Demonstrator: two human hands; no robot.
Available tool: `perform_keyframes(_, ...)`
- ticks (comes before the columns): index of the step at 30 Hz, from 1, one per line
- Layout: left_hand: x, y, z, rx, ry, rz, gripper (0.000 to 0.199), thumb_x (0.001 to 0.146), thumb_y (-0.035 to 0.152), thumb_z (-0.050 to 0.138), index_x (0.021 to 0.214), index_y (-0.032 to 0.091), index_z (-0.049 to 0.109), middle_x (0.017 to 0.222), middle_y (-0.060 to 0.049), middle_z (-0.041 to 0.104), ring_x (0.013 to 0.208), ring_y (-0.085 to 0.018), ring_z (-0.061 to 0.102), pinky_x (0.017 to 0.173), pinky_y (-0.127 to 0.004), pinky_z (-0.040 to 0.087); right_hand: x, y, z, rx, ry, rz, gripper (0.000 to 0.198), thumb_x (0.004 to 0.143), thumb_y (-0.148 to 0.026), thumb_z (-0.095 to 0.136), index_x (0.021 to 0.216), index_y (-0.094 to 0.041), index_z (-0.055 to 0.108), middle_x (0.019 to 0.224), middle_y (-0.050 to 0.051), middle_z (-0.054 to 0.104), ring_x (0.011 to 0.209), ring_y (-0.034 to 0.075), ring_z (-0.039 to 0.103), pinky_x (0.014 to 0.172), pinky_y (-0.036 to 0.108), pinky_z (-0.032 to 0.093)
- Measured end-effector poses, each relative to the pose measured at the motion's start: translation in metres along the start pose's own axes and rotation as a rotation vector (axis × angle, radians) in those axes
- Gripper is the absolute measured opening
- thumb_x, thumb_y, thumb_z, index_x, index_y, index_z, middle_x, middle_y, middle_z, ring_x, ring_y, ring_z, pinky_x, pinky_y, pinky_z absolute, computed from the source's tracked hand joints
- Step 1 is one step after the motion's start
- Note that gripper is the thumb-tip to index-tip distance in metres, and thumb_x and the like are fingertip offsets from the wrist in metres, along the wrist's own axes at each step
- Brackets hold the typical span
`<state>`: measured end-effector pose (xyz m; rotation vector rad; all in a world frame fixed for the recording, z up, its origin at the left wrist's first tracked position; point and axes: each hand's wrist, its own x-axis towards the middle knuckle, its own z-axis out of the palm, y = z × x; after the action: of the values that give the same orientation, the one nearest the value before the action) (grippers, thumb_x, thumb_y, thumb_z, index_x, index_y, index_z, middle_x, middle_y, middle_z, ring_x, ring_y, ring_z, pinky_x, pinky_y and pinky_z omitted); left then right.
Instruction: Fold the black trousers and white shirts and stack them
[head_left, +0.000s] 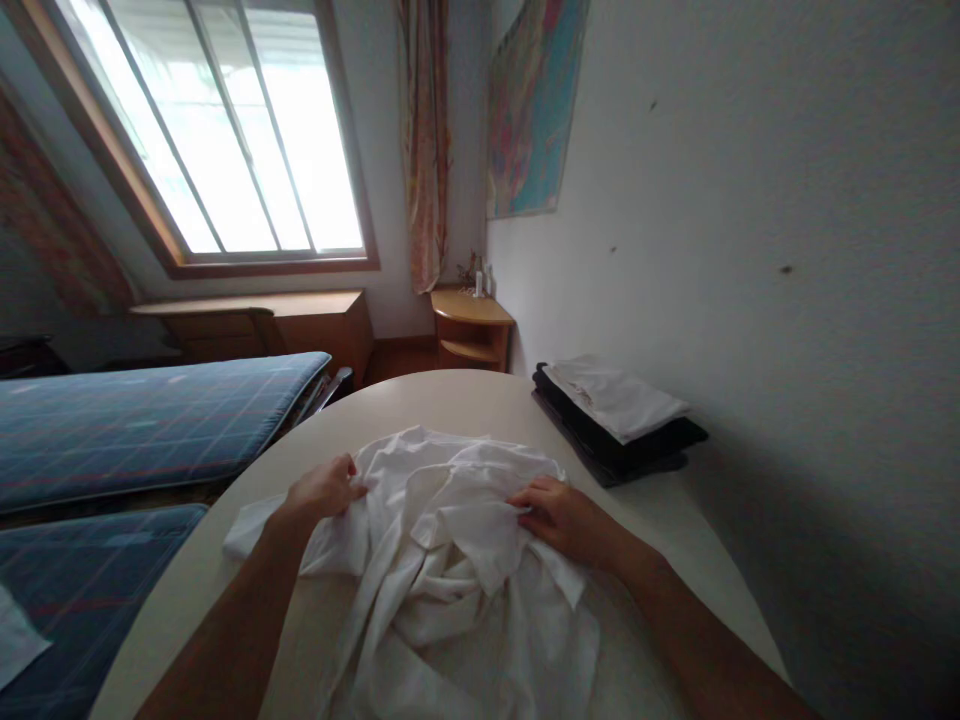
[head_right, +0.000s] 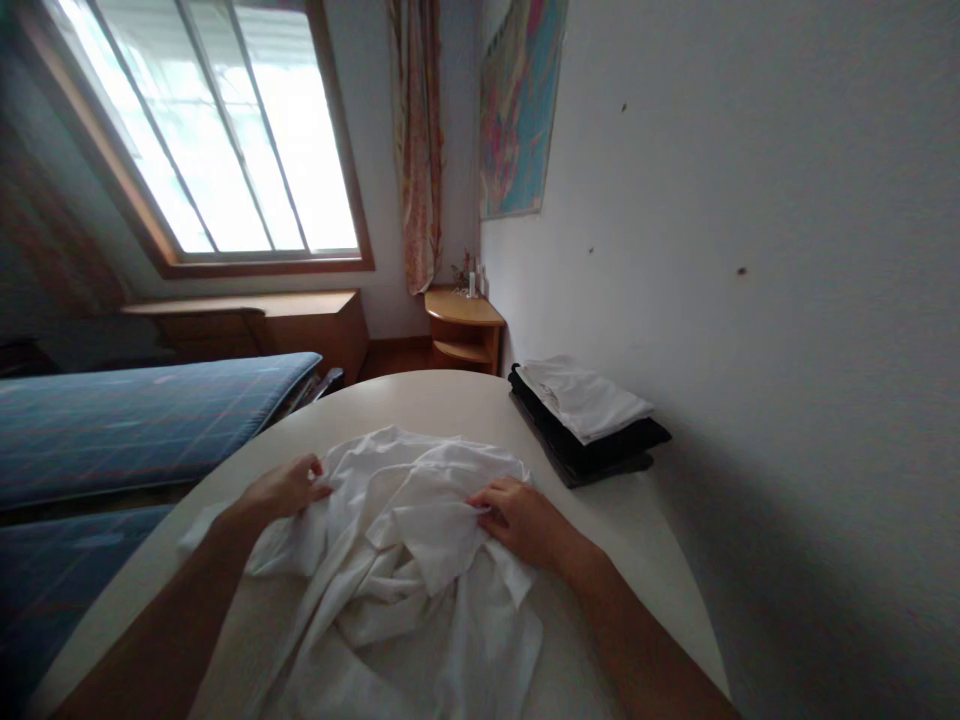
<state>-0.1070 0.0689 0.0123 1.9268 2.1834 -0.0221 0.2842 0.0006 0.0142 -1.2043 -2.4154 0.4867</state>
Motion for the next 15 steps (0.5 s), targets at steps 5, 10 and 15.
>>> perform_keyframes(5,0.005,-0.006,-0.004,0.039,0.110,-0.067,0.021,0.091,0.031,0.050,0.098,0.019,0.065,0.101,-0.013,0.074,0.095,-0.027,0.069,0.073,-0.031,0.045,-0.002,0.018,-0.011,-0.214,0.104,0.151,0.020,0.095,-0.019,0.052,0.098,-0.021,0.072,0.101,0.006,0.069,0.096,0.021,0.065,0.087,0.032,0.050)
perform_keyframes(10,-0.002,-0.003,-0.016,0.043,0.365,-0.155,0.034,0.098,0.036,0.035,0.113,0.017,0.058,0.102,-0.016,0.071,0.098,-0.032,0.068,0.077,-0.037,0.047,-0.007,0.033,-0.021,-0.449,0.423,0.285,0.021,0.094,-0.018,0.052,0.099,-0.022,0.072,0.098,0.008,0.067,0.097,0.024,0.062,0.085,0.035,0.051)
perform_keyframes(15,-0.008,0.003,-0.016,0.050,0.286,-0.140,0.042,0.088,0.050,0.054,0.111,0.015,0.060,0.100,-0.017,0.072,0.095,-0.034,0.069,0.075,-0.037,0.048,-0.001,0.016,-0.009,-0.427,0.494,0.158,0.030,0.090,-0.011,0.049,0.108,-0.020,0.071,0.109,0.010,0.068,0.102,0.025,0.062,0.092,0.038,0.051)
